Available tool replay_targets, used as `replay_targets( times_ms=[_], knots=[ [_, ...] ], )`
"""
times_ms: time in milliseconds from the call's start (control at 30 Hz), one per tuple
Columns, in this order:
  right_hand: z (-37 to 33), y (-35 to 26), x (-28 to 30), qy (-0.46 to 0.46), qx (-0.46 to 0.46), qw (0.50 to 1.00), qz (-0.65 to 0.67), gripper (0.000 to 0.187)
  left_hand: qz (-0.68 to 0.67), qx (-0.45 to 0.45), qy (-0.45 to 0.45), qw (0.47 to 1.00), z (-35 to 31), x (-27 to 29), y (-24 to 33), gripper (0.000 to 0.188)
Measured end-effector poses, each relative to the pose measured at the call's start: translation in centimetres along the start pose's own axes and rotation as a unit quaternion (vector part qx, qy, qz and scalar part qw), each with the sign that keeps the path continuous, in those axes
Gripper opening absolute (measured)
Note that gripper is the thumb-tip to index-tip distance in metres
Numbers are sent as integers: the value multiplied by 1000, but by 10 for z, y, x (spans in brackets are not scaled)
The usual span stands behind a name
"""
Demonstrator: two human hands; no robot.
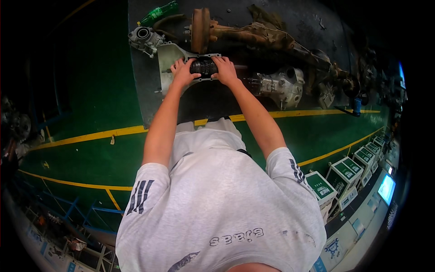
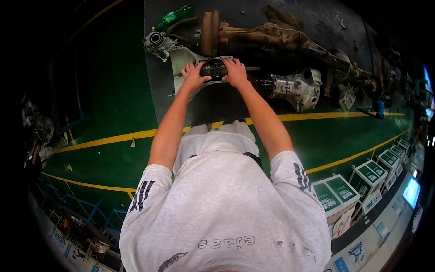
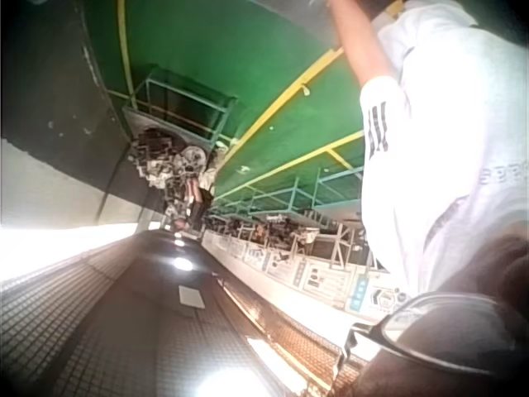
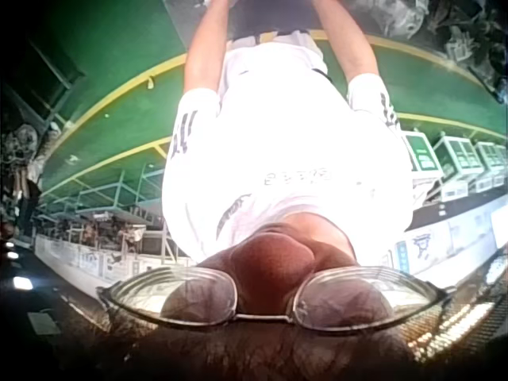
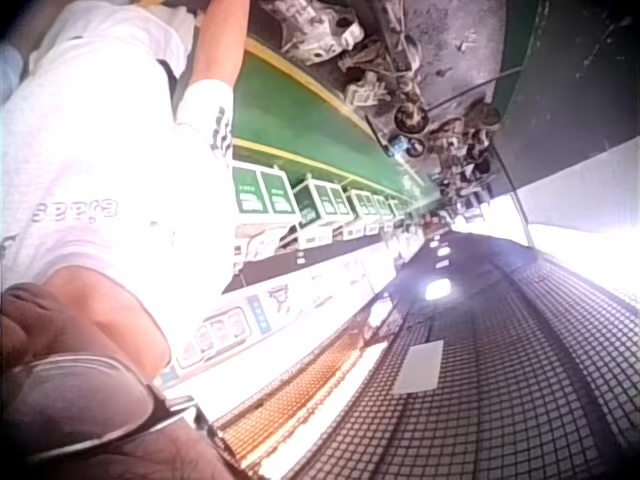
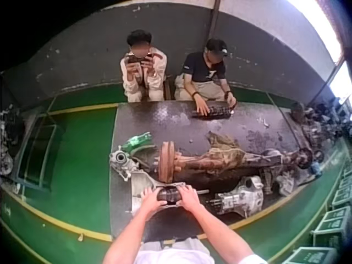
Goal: The person rotates and handles the transmission gears and shaft inside the gearbox housing by hand.
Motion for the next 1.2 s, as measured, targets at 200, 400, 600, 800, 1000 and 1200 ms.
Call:
replay_targets(
  times_ms=[200,400,600,800,1000,1200],
  knots=[
    [1,0,1,-23,-12,1000,7,85,11,7,5,1000,-3,4,6,74],
    [-2,3,1,-57,-26,998,27,85,5,16,10,1000,-2,3,7,74],
    [-2,6,4,-57,-28,997,32,85,-7,5,4,1000,1,0,2,75],
    [-8,63,-3,-46,-97,991,74,54,-4,-3,3,1000,-2,2,-7,76],
    [-5,105,-30,-126,-52,985,-108,29,-121,-22,62,990,-3,20,-1,59],
    [3,112,-41,-117,-129,978,-117,20,101,22,74,992,-7,39,-30,38]
  ],
)
Point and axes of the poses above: each hand's wrist, its own z-axis towards the middle knuckle, its own x-axis out of the back of the hand, y = z × x, the point moved 4 cm from there along z, towards the middle knuckle, and after that the axes turned 6 degrees about -z, right-handed, at the moved point
